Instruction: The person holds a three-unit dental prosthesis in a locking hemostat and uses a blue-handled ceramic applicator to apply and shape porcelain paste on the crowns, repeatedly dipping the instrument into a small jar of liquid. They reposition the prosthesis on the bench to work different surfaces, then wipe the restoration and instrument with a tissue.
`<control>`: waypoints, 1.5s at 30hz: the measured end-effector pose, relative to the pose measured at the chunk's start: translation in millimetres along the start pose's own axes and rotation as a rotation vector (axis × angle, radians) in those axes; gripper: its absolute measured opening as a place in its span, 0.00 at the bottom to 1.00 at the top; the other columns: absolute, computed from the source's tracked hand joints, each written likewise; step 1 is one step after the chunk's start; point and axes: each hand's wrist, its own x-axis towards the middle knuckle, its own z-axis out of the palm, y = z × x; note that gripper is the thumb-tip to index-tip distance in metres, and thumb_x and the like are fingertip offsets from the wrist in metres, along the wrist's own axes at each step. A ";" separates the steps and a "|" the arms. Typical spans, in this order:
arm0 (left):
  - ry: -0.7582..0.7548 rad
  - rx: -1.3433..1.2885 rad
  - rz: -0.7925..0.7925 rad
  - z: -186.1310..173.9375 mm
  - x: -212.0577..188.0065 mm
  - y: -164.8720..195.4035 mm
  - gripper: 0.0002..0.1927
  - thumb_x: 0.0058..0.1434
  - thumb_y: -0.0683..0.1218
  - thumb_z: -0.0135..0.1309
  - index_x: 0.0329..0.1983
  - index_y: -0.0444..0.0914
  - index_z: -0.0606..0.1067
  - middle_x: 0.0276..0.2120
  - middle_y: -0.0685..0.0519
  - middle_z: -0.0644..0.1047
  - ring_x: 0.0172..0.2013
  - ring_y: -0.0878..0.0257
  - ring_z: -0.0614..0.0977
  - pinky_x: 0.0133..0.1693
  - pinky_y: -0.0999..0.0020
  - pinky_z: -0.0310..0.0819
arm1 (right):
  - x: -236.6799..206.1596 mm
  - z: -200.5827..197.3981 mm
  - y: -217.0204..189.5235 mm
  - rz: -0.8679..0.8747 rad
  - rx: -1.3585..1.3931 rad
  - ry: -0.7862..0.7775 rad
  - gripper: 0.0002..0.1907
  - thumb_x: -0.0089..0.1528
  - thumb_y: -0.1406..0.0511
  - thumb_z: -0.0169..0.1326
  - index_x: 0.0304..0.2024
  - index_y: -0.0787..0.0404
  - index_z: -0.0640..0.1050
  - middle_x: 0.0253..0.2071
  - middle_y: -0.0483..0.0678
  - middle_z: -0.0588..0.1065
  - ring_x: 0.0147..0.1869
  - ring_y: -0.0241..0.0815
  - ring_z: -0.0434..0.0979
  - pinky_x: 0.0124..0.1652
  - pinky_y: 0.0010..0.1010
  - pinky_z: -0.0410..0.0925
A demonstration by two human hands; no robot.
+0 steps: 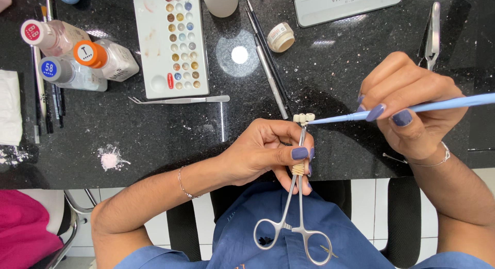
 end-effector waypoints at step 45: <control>0.058 0.165 0.162 -22.0 16.5 0.4 0.12 0.71 0.44 0.57 0.51 0.31 0.77 0.41 0.46 0.79 0.41 0.52 0.87 0.37 0.67 0.87 | 14.1 22.8 50.5 0.006 -0.628 -0.082 0.08 0.71 0.73 0.61 0.50 0.65 0.77 0.48 0.54 0.80 0.48 0.45 0.83 0.46 0.29 0.75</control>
